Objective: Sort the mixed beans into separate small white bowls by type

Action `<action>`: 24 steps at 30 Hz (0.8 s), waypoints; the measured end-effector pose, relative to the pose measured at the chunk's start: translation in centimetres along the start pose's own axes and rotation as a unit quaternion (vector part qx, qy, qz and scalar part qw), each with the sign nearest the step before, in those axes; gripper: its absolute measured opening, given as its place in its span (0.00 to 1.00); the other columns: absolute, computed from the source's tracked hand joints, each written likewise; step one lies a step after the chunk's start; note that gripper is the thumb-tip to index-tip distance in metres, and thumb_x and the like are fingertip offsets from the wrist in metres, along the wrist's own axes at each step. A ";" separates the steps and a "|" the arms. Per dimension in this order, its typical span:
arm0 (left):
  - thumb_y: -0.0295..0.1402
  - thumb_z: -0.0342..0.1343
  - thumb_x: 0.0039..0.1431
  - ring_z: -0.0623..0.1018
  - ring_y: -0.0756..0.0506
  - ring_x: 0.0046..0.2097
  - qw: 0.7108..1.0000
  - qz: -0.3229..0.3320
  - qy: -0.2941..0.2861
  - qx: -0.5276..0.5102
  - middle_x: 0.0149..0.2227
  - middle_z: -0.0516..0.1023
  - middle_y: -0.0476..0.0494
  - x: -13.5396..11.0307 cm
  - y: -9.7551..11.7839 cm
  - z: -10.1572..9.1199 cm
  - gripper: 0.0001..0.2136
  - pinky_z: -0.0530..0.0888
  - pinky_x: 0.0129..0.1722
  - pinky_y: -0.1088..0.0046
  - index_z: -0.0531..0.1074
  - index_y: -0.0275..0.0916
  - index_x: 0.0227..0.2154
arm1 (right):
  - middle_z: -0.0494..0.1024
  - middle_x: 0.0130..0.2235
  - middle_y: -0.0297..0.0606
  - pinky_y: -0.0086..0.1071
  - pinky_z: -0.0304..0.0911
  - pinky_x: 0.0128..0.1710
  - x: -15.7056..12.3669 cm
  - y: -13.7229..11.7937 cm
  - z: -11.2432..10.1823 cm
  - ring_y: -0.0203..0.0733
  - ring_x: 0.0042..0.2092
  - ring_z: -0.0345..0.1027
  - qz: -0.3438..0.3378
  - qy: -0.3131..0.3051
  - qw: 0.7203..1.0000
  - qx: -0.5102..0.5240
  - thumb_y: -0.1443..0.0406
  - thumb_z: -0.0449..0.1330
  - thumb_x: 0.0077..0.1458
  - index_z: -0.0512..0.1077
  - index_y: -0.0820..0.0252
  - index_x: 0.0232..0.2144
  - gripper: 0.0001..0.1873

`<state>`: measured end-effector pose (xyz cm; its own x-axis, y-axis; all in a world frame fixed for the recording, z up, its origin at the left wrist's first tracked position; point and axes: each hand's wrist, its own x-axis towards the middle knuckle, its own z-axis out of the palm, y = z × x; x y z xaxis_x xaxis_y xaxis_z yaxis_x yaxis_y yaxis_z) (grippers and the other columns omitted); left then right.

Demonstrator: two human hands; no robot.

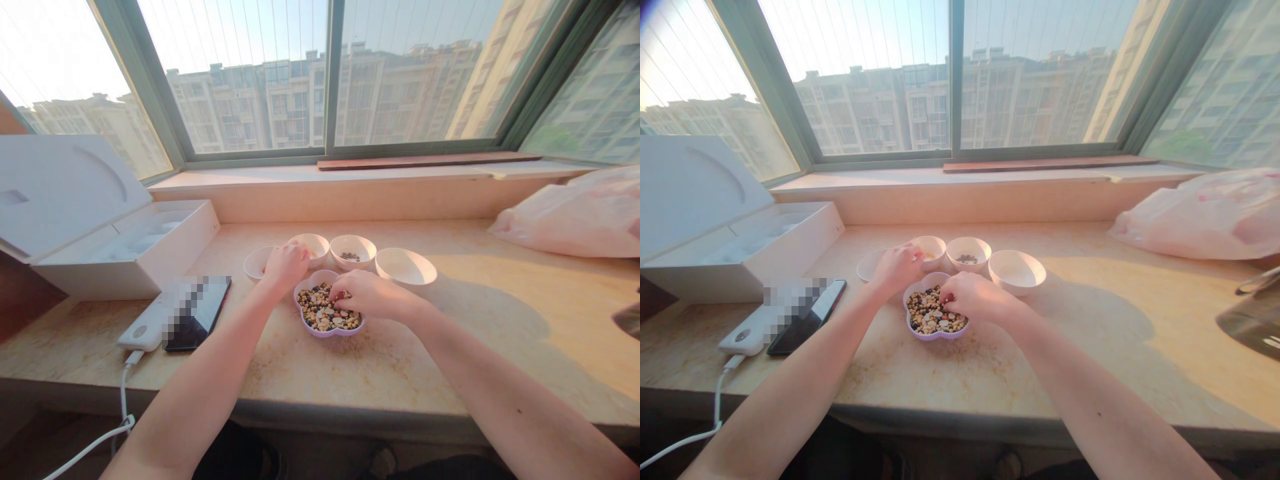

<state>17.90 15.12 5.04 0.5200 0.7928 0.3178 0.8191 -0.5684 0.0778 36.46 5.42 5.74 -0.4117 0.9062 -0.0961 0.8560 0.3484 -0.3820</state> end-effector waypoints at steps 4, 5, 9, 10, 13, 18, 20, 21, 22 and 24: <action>0.33 0.44 0.68 0.79 0.42 0.43 0.999 -0.010 0.029 -0.030 0.44 0.80 0.39 -0.2 -0.2 -0.3 0.15 0.71 0.43 0.67 0.78 0.38 0.36 | 0.84 0.38 0.36 0.32 0.63 0.35 0.1 0.1 0.0 0.43 0.39 0.75 0.005 0.011 1.000 0.022 0.66 0.59 0.55 0.83 0.54 0.36 0.12; 0.33 0.45 0.68 0.79 0.42 0.43 0.999 -0.013 0.034 -0.037 0.43 0.80 0.40 -0.2 -0.2 -0.4 0.15 0.71 0.43 0.67 0.78 0.39 0.36 | 0.84 0.38 0.36 0.32 0.63 0.35 0.1 0.2 0.1 0.43 0.39 0.75 0.007 0.013 1.000 0.026 0.67 0.59 0.55 0.83 0.54 0.35 0.11; 0.32 0.46 0.67 0.78 0.41 0.44 0.997 -0.012 0.048 -0.057 0.44 0.79 0.39 -0.3 -0.3 -0.6 0.14 0.71 0.44 0.65 0.78 0.39 0.37 | 0.83 0.36 0.36 0.33 0.63 0.36 0.2 0.2 -0.1 0.44 0.40 0.75 0.000 0.029 0.999 0.025 0.68 0.59 0.54 0.82 0.55 0.30 0.10; 0.32 0.47 0.67 0.78 0.41 0.43 0.997 -0.009 0.051 -0.063 0.44 0.79 0.39 -0.3 -0.4 -0.6 0.13 0.71 0.44 0.65 0.78 0.39 0.37 | 0.83 0.36 0.37 0.33 0.63 0.37 0.1 0.2 -0.1 0.44 0.40 0.74 -0.005 0.035 0.999 0.022 0.68 0.59 0.54 0.82 0.55 0.30 0.10; 0.31 0.49 0.66 0.79 0.42 0.43 0.993 0.005 0.062 -0.101 0.44 0.80 0.40 -0.3 -0.3 -0.5 0.12 0.72 0.45 0.65 0.78 0.39 0.37 | 0.82 0.36 0.39 0.34 0.63 0.39 0.0 0.0 -0.3 0.44 0.39 0.74 -0.013 0.066 0.997 0.023 0.65 0.60 0.56 0.82 0.55 0.30 0.09; 0.29 0.52 0.65 0.78 0.46 0.42 0.965 0.097 0.081 -0.228 0.44 0.80 0.43 -0.6 0.7 -0.6 0.10 0.74 0.45 0.68 0.79 0.40 0.38 | 0.79 0.31 0.38 0.34 0.61 0.34 -0.3 -0.3 -0.6 0.42 0.33 0.70 0.030 0.158 0.981 0.110 0.57 0.60 0.59 0.81 0.58 0.33 0.13; 0.29 0.52 0.65 0.78 0.48 0.40 0.945 0.137 0.074 -0.289 0.43 0.80 0.44 -0.9 1.3 -0.7 0.10 0.75 0.43 0.70 0.79 0.40 0.39 | 0.77 0.29 0.38 0.34 0.60 0.34 -0.2 -0.1 -0.7 0.42 0.33 0.68 0.030 0.190 0.964 0.185 0.53 0.59 0.60 0.80 0.60 0.32 0.17; 0.28 0.52 0.65 0.78 0.49 0.39 0.933 0.153 0.068 -0.318 0.42 0.80 0.44 -1.0 1.6 -0.7 0.10 0.76 0.41 0.71 0.79 0.40 0.40 | 0.77 0.29 0.38 0.34 0.60 0.34 -0.1 -0.1 -0.8 0.42 0.33 0.68 0.024 0.200 0.952 0.229 0.52 0.59 0.60 0.79 0.61 0.32 0.19; 0.28 0.51 0.65 0.78 0.49 0.38 0.922 0.165 0.062 -0.345 0.41 0.79 0.44 -1.2 1.9 -0.7 0.11 0.76 0.40 0.72 0.79 0.39 0.42 | 0.76 0.29 0.37 0.34 0.60 0.35 -0.1 0.0 -0.9 0.42 0.33 0.67 0.020 0.206 0.939 0.275 0.50 0.60 0.59 0.79 0.62 0.32 0.21; 0.27 0.52 0.65 0.77 0.51 0.36 0.905 0.179 0.057 -0.382 0.40 0.78 0.44 -1.4 2.4 -0.8 0.11 0.76 0.38 0.74 0.79 0.39 0.44 | 0.75 0.29 0.36 0.34 0.59 0.34 0.0 0.1 -1.0 0.40 0.32 0.64 0.021 0.208 0.911 0.356 0.47 0.62 0.57 0.79 0.62 0.33 0.23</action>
<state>18.91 12.50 5.50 0.6556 0.5242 0.5436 0.1727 -0.8048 0.5678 36.88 5.73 6.59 -0.1019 0.9792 0.1752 0.3874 0.2013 -0.8997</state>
